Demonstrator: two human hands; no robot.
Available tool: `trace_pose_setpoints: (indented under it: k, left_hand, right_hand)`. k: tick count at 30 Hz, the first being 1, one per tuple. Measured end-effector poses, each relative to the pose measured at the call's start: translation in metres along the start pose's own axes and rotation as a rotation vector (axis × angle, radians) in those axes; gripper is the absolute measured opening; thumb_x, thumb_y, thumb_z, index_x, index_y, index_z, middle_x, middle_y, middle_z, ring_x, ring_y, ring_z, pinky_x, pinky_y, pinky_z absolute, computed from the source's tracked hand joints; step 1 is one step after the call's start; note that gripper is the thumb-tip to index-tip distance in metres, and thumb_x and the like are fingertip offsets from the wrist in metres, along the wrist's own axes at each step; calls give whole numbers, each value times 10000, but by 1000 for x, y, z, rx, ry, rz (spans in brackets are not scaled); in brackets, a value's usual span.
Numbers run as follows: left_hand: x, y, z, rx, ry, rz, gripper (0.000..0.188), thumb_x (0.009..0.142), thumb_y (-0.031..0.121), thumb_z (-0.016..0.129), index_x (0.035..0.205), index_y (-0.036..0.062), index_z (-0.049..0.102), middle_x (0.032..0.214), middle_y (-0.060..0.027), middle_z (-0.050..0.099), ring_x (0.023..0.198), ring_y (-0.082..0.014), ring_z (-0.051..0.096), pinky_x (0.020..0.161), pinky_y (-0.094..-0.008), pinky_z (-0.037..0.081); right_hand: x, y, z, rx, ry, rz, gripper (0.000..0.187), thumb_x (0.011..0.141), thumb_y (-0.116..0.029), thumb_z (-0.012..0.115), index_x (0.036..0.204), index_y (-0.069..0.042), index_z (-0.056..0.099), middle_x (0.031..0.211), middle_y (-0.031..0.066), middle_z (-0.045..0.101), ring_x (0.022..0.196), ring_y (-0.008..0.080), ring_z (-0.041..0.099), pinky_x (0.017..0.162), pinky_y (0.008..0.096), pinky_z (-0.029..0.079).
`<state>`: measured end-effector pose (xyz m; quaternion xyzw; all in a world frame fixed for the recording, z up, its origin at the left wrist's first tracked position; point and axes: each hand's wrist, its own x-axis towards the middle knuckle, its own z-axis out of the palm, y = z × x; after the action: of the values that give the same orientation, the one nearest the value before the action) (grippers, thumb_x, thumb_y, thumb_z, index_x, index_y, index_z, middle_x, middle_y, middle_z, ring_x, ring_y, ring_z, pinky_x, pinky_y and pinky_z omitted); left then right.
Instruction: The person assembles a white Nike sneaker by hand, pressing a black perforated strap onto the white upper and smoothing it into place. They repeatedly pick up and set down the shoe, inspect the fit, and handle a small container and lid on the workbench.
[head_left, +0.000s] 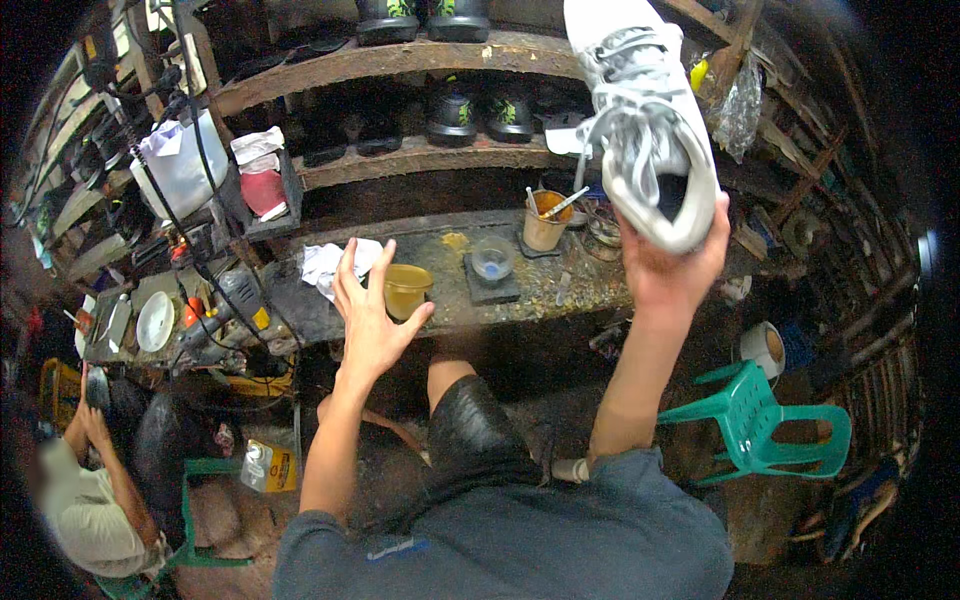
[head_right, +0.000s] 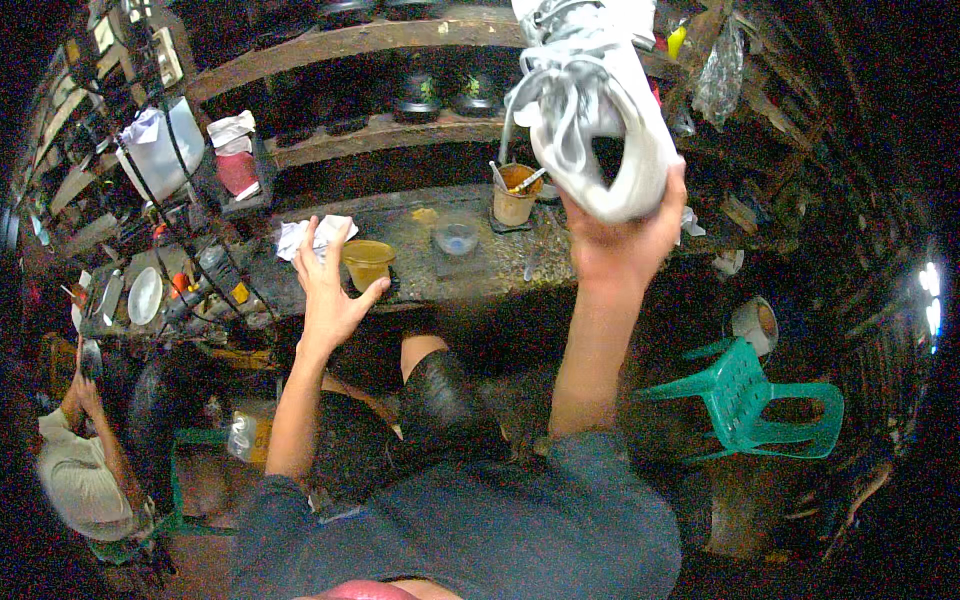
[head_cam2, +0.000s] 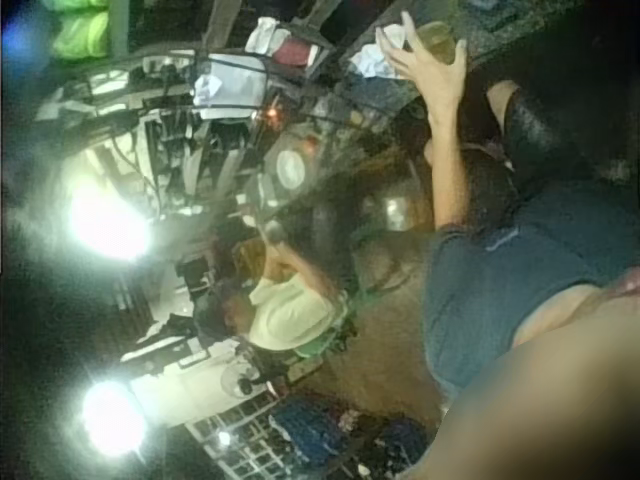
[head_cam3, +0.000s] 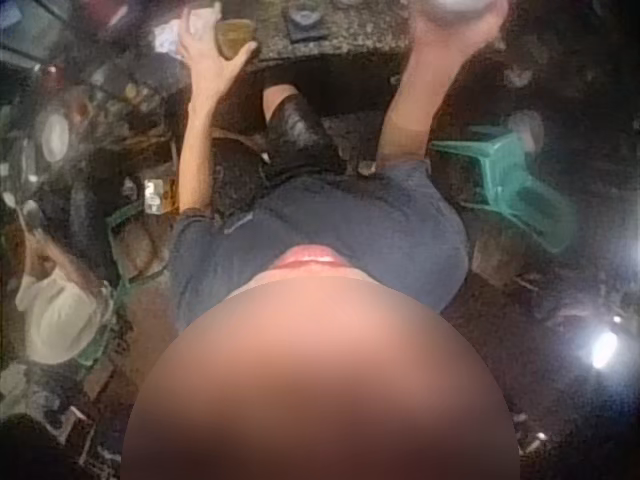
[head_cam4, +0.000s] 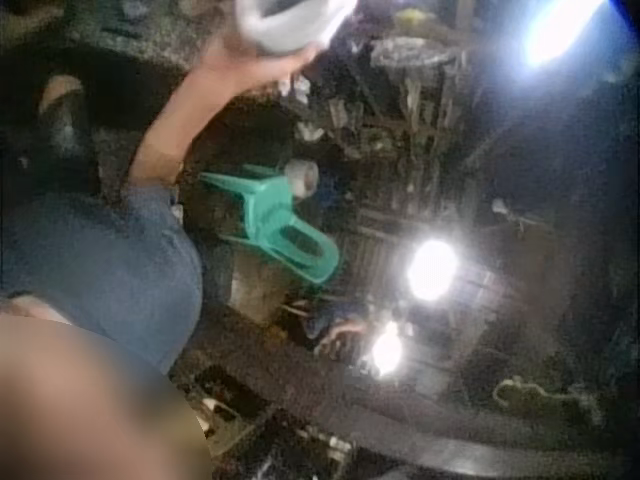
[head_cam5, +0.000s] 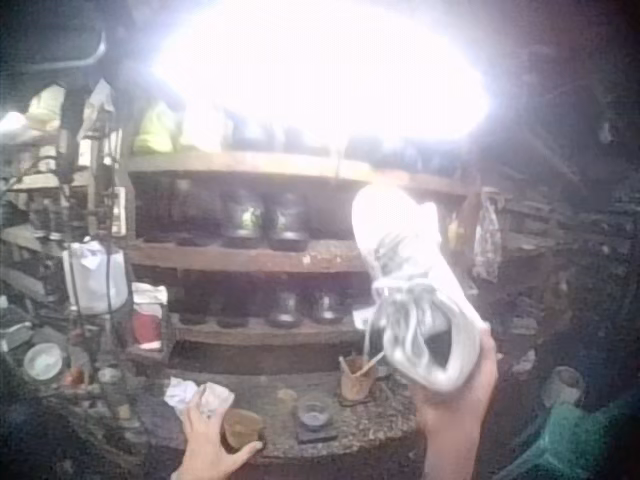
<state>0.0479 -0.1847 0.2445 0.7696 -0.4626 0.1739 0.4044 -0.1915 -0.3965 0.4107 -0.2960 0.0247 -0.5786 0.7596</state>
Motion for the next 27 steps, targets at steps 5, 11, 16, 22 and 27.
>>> trace_pose_setpoints:
  k: [5,11,16,22,27]
  left_hand:
    - [-9,-46,21,-17,-157,-38,649,790,206,894,1393,191,656,1608,-248,393,1478,-492,368,1218,-595,344]
    - [-19,-67,42,-196,-159,-93,452,821,156,840,1259,138,727,1497,-242,535,1384,-445,527,1158,-507,455]
    - [-12,-69,42,-281,-145,-104,404,893,209,775,1287,144,710,1342,-226,611,1307,-397,578,1111,-470,481]
    - [19,-80,49,-293,-125,-79,391,935,251,765,1299,143,674,1168,-176,630,1148,-349,625,1023,-448,508]
    - [27,-93,66,-377,-173,-166,385,981,304,763,1269,89,626,1138,-122,639,1128,-258,621,995,-398,501]
  right_hand:
    - [70,22,16,88,-114,152,647,1049,-551,478,1545,-137,509,1591,157,507,1441,456,497,1133,724,451]
    - [195,47,15,138,-27,275,608,1059,-553,461,1460,-107,565,1475,193,598,1327,412,607,965,649,606]
    - [294,48,19,-15,-199,346,811,1060,-669,363,1545,-24,449,1550,303,492,1361,520,546,1071,641,548]
    - [303,45,26,-147,-175,389,934,1032,-745,323,1546,30,393,1516,322,519,1344,513,564,1062,622,553]
    - [304,45,34,-203,-212,411,1038,1008,-809,289,1547,76,347,1487,337,542,1330,508,579,1055,606,556]
